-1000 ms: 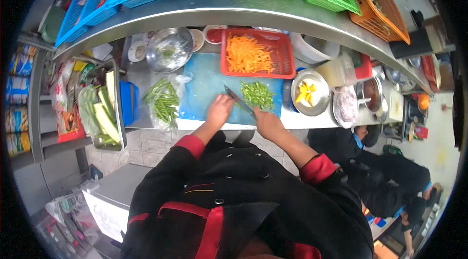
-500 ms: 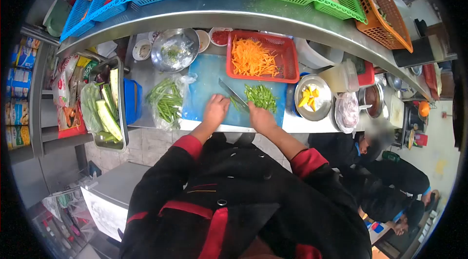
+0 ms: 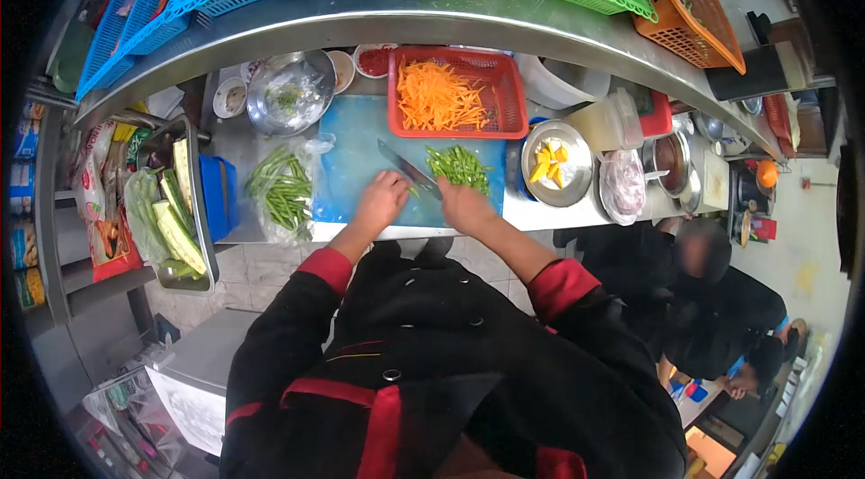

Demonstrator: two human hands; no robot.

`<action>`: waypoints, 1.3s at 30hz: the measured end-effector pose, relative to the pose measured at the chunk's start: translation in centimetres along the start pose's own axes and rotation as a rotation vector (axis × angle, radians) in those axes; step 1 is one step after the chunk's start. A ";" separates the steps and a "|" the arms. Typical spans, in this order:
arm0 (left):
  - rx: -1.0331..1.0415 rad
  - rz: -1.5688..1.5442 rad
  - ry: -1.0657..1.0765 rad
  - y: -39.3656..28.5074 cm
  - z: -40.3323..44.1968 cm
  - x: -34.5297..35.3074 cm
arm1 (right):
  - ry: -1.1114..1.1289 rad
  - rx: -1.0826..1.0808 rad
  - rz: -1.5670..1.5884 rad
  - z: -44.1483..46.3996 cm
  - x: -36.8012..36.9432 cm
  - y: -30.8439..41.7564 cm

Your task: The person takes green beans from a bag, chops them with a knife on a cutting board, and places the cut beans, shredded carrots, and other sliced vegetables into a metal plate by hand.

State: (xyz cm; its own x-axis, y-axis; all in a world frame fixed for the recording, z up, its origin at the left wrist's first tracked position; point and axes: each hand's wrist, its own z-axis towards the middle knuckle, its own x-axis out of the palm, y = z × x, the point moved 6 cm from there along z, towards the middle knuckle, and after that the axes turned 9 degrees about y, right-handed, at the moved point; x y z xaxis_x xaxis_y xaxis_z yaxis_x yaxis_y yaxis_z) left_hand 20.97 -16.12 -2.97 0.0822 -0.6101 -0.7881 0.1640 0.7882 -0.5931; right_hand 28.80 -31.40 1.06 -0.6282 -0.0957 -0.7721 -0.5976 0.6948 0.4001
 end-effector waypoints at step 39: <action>-0.063 0.033 -0.108 -0.4 -0.9 0.1 | -0.032 -0.038 0.057 0.9 2.8 0.7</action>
State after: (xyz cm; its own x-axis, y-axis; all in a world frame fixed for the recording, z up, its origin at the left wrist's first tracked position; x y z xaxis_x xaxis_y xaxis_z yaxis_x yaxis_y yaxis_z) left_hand 20.03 -16.43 -2.93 0.1921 -0.5865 -0.7868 0.0978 0.8092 -0.5793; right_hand 27.05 -30.51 -1.31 -0.6462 -0.0333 -0.7624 -0.5799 0.6709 0.4622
